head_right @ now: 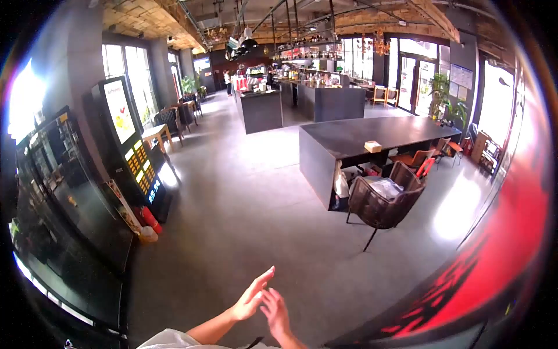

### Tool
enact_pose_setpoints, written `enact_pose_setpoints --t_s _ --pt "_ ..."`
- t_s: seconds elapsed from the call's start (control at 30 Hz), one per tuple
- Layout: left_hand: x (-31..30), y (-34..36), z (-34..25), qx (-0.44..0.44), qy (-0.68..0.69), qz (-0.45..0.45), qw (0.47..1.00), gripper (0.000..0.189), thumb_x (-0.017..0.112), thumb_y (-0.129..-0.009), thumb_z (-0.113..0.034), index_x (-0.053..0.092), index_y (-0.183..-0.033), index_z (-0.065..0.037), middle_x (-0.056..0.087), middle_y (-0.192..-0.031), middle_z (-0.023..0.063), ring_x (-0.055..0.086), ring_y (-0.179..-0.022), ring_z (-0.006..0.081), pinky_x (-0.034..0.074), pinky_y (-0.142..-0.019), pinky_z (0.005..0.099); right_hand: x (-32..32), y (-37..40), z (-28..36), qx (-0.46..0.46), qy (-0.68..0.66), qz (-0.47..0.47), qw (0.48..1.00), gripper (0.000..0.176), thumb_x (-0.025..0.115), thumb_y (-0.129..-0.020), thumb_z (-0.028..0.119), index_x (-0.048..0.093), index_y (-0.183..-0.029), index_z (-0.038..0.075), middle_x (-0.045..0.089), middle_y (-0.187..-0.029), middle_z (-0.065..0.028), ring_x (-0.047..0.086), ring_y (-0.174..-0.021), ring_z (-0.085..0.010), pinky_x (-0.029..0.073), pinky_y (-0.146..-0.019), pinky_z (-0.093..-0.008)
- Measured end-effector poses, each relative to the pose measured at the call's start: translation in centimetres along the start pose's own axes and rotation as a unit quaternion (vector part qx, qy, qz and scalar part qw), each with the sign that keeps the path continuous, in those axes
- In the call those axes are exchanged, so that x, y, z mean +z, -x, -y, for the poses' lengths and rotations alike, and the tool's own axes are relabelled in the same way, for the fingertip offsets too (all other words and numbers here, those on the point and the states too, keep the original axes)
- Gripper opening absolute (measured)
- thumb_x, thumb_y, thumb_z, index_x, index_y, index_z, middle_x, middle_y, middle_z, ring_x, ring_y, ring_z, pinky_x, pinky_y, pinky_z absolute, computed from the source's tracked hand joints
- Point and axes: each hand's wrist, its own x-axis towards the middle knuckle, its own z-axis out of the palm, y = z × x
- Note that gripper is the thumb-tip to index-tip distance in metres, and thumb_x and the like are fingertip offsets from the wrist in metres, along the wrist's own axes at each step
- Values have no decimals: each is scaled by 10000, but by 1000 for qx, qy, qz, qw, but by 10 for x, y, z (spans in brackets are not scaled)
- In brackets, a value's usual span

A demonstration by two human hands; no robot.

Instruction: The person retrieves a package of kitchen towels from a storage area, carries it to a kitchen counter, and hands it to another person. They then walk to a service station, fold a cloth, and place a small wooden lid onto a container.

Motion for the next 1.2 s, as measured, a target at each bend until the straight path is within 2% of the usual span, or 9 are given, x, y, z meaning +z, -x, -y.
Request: enact_pose_setpoints --t_s 0.1,0.23,0.4,0.57,0.77,1.0,1.1,1.13,1.2 --pt "-36 -46 25 75 -179 -24 981 652 460 -876 -230 184 -1430 -25 125 -1501 189 181 -1370 356 171 -1085 457 39 -72 3 13 -22 151 988 733 337 -873 644 260 -1409 149 365 -1406 -92 346 -1294 -264 320 -1006 -417" --pt "-107 -79 85 -1 -371 -30 928 662 421 -860 -304 218 -1418 -12 140 -1492 206 159 -1366 397 155 -1065 542 83 -183 21 82 -34 132 987 775 206 -839 727 223 -1431 226 364 -1397 -157 406 -1243 -326 367 -958 -497" --pt "-218 -151 128 61 -265 -109 956 728 432 -893 -360 112 -1440 0 54 -1488 253 2 -1390 390 41 -1074 560 152 -340 23 -64 61 139 986 743 225 -890 645 128 -1461 180 228 -1481 -115 228 -1353 -276 189 -1076 -458" --pt "-395 -261 117 20 -155 -238 959 728 216 -936 -521 69 -1446 -22 8 -1517 173 -15 -1400 331 13 -1111 442 238 -451 -28 -127 135 231 955 672 244 -965 482 53 -1457 66 13 -1532 -49 25 -1404 -188 16 -1124 -333" --pt "-460 -354 166 53 -142 -84 985 681 232 -964 -456 26 -1447 -23 -40 -1519 156 -52 -1403 288 -12 -1107 444 282 -621 15 -135 102 26 985 657 216 -945 537 -3 -1469 205 4 -1537 19 17 -1408 -202 36 -1112 -417" --pt "-635 -491 329 -151 -118 -59 980 585 308 -981 -289 51 -1456 -62 -22 -1522 146 -46 -1403 294 7 -1113 417 275 -816 -52 -137 7 113 984 596 247 -978 433 50 -1467 155 50 -1528 -57 71 -1400 -216 84 -1126 -345" --pt "-695 -518 416 -8 -222 -4 975 601 335 -977 -268 38 -1455 -55 -19 -1523 138 -46 -1402 282 14 -1115 385 285 -920 -38 -72 -13 18 997 597 241 -975 453 32 -1468 189 79 -1521 -90 127 -1389 -242 98 -1123 -395" --pt "-707 -538 390 -111 -171 2 979 625 377 -965 -225 27 -1456 -58 -1 -1524 131 -33 -1403 276 31 -1115 378 297 -954 -19 -70 15 -4 997 608 255 -968 466 37 -1468 196 99 -1516 -102 146 -1384 -254 108 -1117 -418" --pt "-746 -573 354 -87 -109 49 989 634 392 -961 -212 30 -1454 -45 2 -1521 135 -43 -1402 272 31 -1115 381 318 -1026 -2 -77 30 -33 996 618 280 -956 481 62 -1464 205 135 -1507 -118 180 -1373 -270 126 -1103 -446"
